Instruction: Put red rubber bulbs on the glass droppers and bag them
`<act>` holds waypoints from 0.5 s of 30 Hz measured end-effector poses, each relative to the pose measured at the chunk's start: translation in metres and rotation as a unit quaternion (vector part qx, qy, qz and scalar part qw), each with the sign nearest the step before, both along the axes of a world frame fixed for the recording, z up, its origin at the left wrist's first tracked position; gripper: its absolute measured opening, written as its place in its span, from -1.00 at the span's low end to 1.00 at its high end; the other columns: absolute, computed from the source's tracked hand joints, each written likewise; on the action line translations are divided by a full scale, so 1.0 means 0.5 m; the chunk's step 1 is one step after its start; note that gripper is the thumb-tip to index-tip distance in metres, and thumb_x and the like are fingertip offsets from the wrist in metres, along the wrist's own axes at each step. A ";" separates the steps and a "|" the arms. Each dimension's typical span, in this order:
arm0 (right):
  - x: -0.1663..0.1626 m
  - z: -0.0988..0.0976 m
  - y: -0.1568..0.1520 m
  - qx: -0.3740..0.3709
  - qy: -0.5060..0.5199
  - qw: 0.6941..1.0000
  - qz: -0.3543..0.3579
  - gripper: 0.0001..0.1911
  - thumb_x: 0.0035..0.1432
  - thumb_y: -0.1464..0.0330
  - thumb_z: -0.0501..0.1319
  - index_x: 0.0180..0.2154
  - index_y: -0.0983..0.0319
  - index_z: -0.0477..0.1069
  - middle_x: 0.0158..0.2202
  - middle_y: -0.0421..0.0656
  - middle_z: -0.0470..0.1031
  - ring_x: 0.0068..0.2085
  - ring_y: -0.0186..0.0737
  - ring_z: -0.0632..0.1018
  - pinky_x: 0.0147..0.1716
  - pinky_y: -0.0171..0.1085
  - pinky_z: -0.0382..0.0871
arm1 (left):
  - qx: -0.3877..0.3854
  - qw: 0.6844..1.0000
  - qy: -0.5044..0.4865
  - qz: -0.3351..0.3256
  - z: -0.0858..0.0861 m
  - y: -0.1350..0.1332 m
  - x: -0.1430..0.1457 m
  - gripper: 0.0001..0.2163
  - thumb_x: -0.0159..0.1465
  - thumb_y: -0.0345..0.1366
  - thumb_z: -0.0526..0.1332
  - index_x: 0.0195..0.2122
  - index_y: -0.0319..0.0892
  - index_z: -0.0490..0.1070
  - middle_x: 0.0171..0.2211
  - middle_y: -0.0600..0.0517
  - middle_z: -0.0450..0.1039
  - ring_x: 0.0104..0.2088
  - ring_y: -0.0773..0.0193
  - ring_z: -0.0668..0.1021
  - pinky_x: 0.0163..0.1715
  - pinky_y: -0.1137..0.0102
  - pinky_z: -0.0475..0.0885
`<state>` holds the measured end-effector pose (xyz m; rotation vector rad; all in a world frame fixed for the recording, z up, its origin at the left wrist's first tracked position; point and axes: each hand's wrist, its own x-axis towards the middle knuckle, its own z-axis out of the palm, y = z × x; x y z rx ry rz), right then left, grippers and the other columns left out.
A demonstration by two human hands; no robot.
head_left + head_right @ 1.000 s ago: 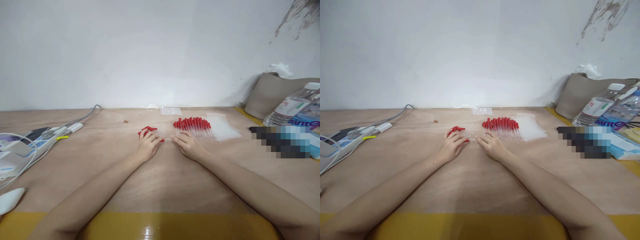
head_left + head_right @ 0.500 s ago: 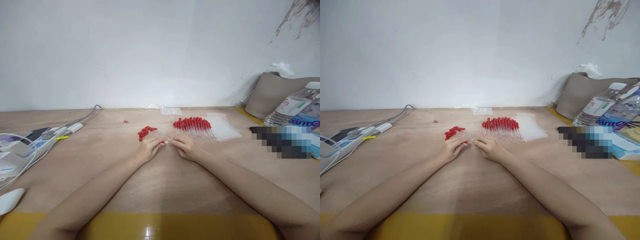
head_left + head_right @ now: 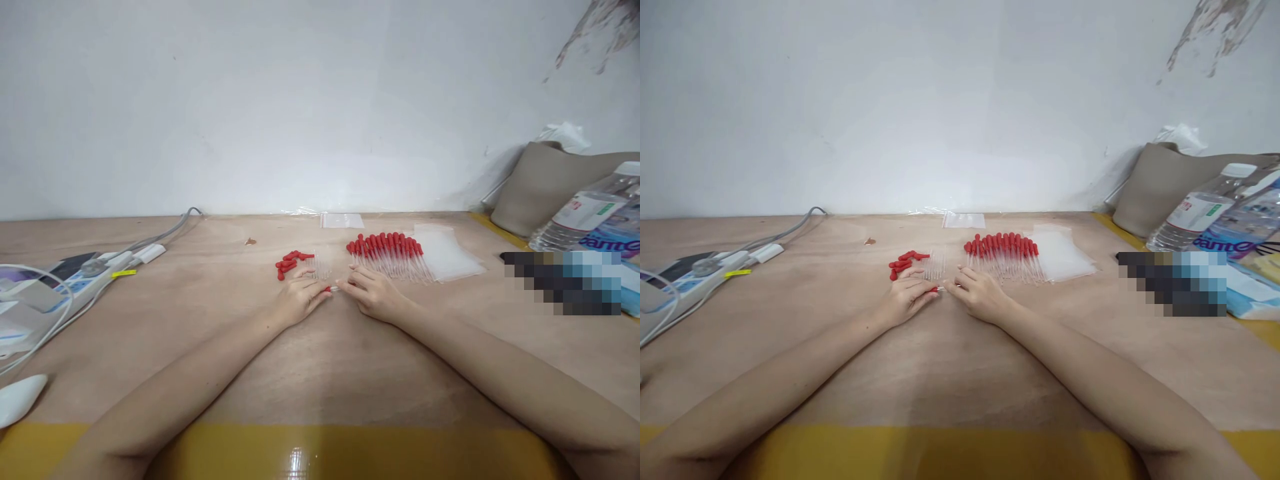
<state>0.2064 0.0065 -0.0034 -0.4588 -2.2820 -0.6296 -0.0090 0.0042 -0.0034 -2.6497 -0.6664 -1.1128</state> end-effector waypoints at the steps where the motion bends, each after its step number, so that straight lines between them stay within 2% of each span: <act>1: -0.002 -0.001 -0.002 -0.010 0.002 1.000 -0.006 -0.68 0.12 0.58 -0.06 -0.21 0.29 0.41 -0.47 -0.13 0.35 -0.37 -0.28 0.35 -0.15 -0.17 0.36 | 0.005 1.000 0.002 0.002 0.001 0.000 0.000 -0.88 0.25 -0.32 0.11 -0.24 -0.20 0.40 -0.41 0.04 0.53 -0.44 0.36 0.53 -0.05 0.25 0.32; 4: -0.006 0.000 -0.005 -0.042 0.006 0.999 -0.020 -0.73 0.13 0.52 0.00 -0.20 0.29 0.41 -0.47 -0.12 0.36 -0.38 -0.26 0.34 -0.32 -0.23 0.36 | 0.004 1.000 0.007 0.006 0.004 0.000 0.000 -0.87 0.25 -0.33 0.12 -0.23 -0.21 0.39 -0.38 0.03 0.53 -0.40 0.35 0.53 -0.04 0.25 0.32; 7: -0.009 0.002 -0.006 -0.046 0.017 0.998 -0.032 -0.79 0.16 0.41 0.06 -0.22 0.30 0.43 -0.47 -0.10 0.39 -0.37 -0.24 0.35 -0.37 -0.25 0.33 | -0.007 1.000 0.001 0.011 0.005 0.004 -0.002 -0.88 0.25 -0.33 0.11 -0.21 -0.18 0.39 -0.35 0.05 0.52 -0.36 0.34 0.53 -0.02 0.24 0.31; 11: -0.009 0.000 -0.003 -0.044 0.038 0.998 -0.037 -0.83 0.16 0.40 0.09 -0.28 0.30 0.43 -0.38 -0.09 0.48 -0.26 -0.23 0.42 -0.22 -0.21 0.34 | -0.006 1.000 -0.025 0.014 0.002 0.011 -0.006 -0.89 0.23 -0.30 0.14 -0.25 -0.15 0.40 -0.37 0.06 0.52 -0.35 0.34 0.52 -0.04 0.25 0.32; 15: -0.006 -0.005 0.003 0.002 0.066 0.997 -0.027 -0.87 0.13 0.42 0.13 -0.29 0.27 0.43 -0.29 -0.13 0.53 -0.16 -0.23 0.47 -0.02 -0.12 0.28 | -0.008 0.999 -0.047 0.016 0.002 0.012 -0.008 -0.87 0.20 -0.28 0.19 -0.24 -0.16 0.42 -0.38 0.06 0.52 -0.37 0.34 0.52 -0.06 0.26 0.34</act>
